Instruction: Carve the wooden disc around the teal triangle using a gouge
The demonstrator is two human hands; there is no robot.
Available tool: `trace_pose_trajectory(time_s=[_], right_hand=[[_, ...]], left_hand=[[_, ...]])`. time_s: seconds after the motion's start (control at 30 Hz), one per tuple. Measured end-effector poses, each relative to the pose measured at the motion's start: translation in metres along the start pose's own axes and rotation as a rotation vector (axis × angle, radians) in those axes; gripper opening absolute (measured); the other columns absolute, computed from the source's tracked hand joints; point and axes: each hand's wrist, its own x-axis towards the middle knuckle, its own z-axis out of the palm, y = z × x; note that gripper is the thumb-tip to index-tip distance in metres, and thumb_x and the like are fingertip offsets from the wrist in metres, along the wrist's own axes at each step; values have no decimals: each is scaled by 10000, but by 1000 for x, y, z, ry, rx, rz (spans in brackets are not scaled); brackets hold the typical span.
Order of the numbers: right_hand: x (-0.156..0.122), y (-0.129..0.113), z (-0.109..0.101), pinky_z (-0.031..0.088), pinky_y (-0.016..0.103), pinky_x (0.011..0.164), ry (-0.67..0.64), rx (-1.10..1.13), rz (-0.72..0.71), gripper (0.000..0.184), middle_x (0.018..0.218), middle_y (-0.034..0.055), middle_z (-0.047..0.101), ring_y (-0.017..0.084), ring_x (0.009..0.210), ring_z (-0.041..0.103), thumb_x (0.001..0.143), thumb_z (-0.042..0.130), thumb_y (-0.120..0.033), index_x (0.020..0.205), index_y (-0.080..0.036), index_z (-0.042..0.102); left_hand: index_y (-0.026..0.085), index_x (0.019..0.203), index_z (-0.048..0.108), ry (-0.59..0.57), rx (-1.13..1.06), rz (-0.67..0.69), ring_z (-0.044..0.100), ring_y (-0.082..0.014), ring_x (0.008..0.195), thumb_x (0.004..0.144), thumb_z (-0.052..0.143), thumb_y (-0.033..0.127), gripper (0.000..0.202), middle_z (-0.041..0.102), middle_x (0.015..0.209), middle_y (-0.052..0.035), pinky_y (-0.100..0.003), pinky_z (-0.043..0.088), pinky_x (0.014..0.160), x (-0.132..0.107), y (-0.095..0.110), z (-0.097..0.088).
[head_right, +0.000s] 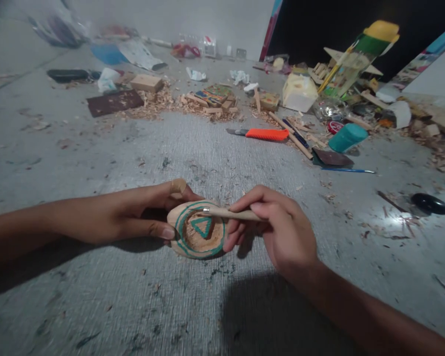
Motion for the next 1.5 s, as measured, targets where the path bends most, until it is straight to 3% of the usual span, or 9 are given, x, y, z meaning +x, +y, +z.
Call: trace_pose_trajectory(time_s=[0.13,0.37,0.63,0.83,0.93,1.07,1.17,1.3,1.5], right_hand=[[2,-10,-7,601,311,466,-14,-21,-42,205,721,42,756,216,540,739,935,575,-213,893,-185,773],[-16,-25,-3,578,335,656,-189,-493,-247,197,825,56,754,199,727,733,1024,597,-240,1074,-218,786],[-15,-31,14,557,301,588,-269,-666,-408,247,823,39,781,176,695,736,970,573,-124,1114,-220,749],[-21,-28,19,531,262,527,-214,-912,-556,354,746,15,765,168,656,748,883,505,18,1039,-235,698],[-25,-22,17,554,243,560,-196,-864,-526,321,838,22,795,147,678,751,925,492,-15,1062,-217,700],[-28,-16,18,589,224,620,8,-761,-424,249,829,-15,790,122,688,747,1022,520,-121,1030,-241,739],[-30,-19,19,615,249,686,116,-809,-444,237,909,-1,800,147,789,769,1033,548,-154,1080,-255,758],[-29,-31,13,588,242,629,241,-842,-451,222,864,-1,792,143,749,758,1034,563,-161,1041,-254,764],[-16,-43,8,566,249,579,-79,-851,-462,212,796,8,759,144,700,737,984,566,-120,1013,-208,756]], left_hand=[[175,1331,477,11,-7,-15,651,-247,1152,1034,618,212,332,704,1296,-143,-332,526,896,0,-1,0],[183,1373,438,10,-49,-63,656,-268,1175,1032,621,224,390,699,1305,-149,-343,537,866,2,-1,1],[187,1453,461,63,-30,-93,667,-270,1199,1010,653,241,486,706,1341,-149,-323,529,865,-1,0,4],[161,1504,468,109,-97,-111,693,-185,946,1012,648,245,531,724,1264,-141,-320,566,837,3,1,7],[146,1490,487,108,-143,-94,663,-150,884,1014,635,207,502,726,1199,-123,-292,569,815,4,2,8],[145,1493,486,110,-162,-81,639,-140,879,1025,613,195,487,718,1186,-116,-272,559,799,3,2,7],[147,1493,492,120,-110,-113,649,-149,870,1018,639,235,505,732,1168,-117,-271,547,776,2,1,7],[144,1492,487,136,-123,-144,664,-161,888,1002,654,242,527,744,1184,-124,-287,559,797,2,2,9],[161,1480,509,149,-93,-146,685,-181,962,996,661,268,518,734,1261,-131,-284,548,806,3,2,10]])
